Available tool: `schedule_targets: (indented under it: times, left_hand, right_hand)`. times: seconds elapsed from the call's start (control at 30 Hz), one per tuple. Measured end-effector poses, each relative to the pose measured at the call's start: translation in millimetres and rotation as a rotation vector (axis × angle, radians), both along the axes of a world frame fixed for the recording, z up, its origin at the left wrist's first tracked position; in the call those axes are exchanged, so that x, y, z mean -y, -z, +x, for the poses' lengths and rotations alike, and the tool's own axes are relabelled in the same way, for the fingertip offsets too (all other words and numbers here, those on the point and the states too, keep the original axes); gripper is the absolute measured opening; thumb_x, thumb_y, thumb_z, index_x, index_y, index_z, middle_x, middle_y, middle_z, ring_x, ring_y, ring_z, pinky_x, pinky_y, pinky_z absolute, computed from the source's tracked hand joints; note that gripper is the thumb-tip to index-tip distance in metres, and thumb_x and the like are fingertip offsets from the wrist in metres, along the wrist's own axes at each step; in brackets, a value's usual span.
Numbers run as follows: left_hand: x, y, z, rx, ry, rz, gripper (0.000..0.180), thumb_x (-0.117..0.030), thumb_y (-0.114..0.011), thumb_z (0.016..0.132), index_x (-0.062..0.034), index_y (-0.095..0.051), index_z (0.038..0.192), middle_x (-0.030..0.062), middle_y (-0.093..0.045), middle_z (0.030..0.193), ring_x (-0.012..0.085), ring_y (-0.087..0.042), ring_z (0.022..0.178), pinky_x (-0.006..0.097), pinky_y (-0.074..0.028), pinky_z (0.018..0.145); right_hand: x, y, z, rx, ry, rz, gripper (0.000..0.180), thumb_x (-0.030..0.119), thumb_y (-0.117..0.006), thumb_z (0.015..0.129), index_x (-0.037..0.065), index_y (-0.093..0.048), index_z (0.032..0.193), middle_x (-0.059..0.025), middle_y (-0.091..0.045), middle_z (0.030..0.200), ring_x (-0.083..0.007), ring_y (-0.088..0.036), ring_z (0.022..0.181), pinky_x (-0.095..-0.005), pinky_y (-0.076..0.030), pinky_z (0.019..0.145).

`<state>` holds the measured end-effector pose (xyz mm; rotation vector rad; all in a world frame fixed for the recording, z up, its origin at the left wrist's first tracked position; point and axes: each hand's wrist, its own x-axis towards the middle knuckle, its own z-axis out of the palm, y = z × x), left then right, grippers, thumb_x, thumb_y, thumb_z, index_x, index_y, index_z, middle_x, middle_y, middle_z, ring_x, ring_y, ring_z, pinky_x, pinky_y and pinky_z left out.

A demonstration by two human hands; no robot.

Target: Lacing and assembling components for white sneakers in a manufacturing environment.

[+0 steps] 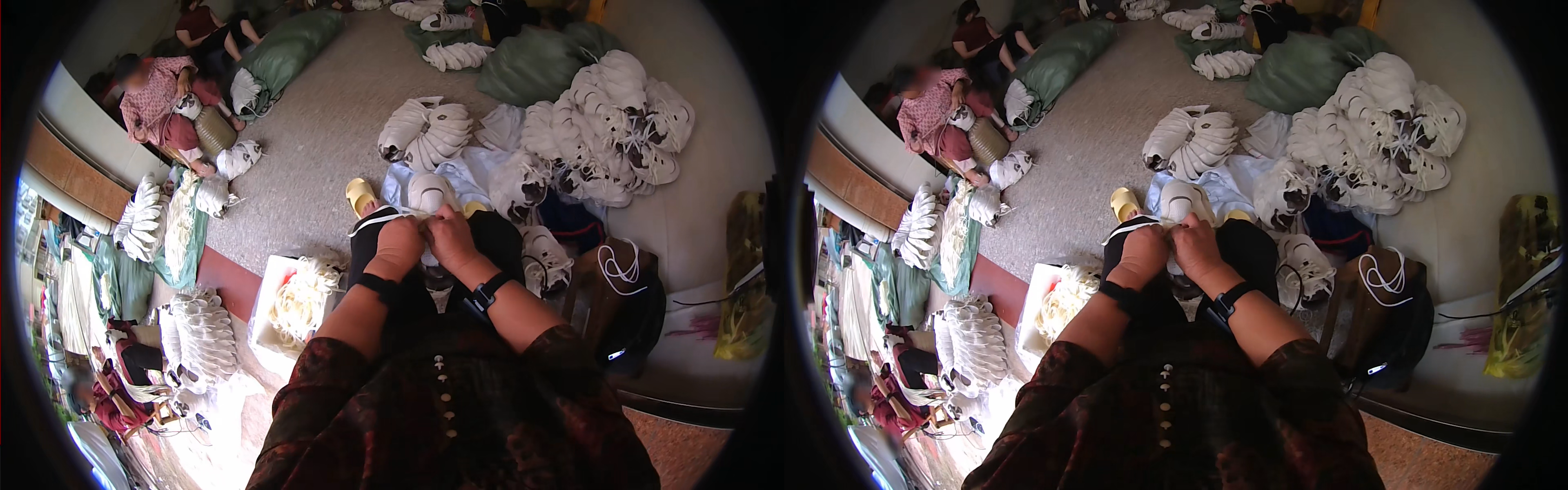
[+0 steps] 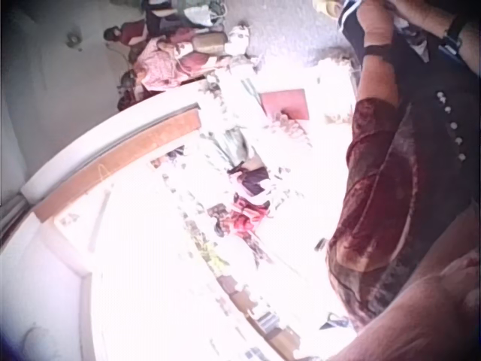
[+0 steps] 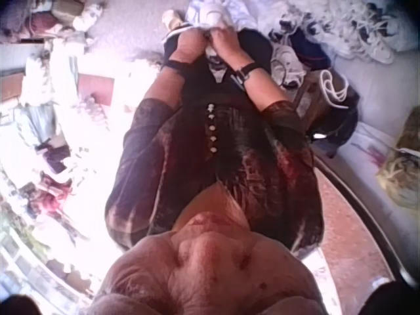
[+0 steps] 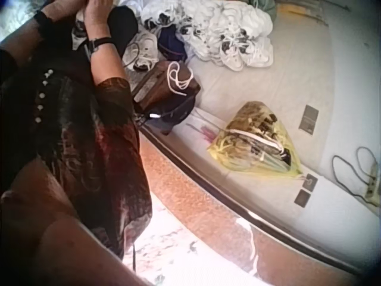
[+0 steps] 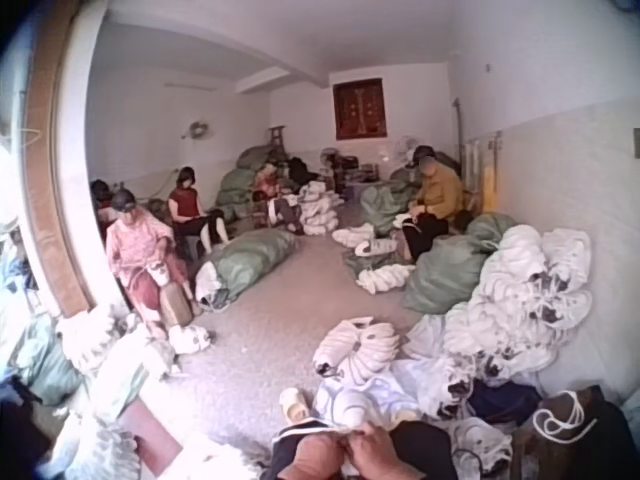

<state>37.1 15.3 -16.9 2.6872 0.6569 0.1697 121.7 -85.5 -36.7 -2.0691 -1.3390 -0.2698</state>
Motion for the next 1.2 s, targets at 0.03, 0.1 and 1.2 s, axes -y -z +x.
schedule_targets:
  times: [0.03, 0.1, 1.2]
  left_hand:
    - [-3.6, 1.9, -2.0, 0.044, 0.001, -0.026, 0.014, -0.012, -0.054, 0.074, -0.0010, -0.063, 0.075, 0.0217, -0.063, 0.075, 0.0345, -0.063, 0.074, 0.041, -0.051, 0.068]
    - [-8.7, 4.7, -4.0, 0.085, -0.013, -0.091, 0.014, -0.012, -0.054, 0.074, -0.0021, -0.064, 0.077, 0.0222, -0.062, 0.075, 0.0357, -0.062, 0.075, 0.041, -0.050, 0.070]
    - [4.1, -13.6, 5.7, 0.723, -0.065, -0.368, 0.006, -0.009, -0.062, 0.078, -0.0026, -0.062, 0.078, 0.0124, -0.057, 0.069, 0.0282, -0.057, 0.065, 0.035, -0.046, 0.064]
  right_hand:
    - [-1.0, 0.3, 0.0, 0.017, -0.007, -0.006, 0.002, 0.007, -0.059, 0.066, 0.006, -0.061, 0.066, -0.0097, -0.054, 0.076, -0.0282, -0.055, 0.070, -0.0373, -0.046, 0.062]
    - [-3.3, -2.0, -2.0, 0.034, -0.017, -0.012, 0.003, 0.008, -0.058, 0.066, 0.006, -0.061, 0.066, -0.0095, -0.053, 0.075, -0.0275, -0.055, 0.069, -0.0365, -0.045, 0.061]
    - [57.3, -57.9, 47.0, -1.702, -0.530, 0.524, 0.018, 0.014, -0.052, 0.088, 0.002, -0.051, 0.074, -0.0106, -0.058, 0.072, -0.0182, -0.058, 0.069, -0.0244, -0.043, 0.059]
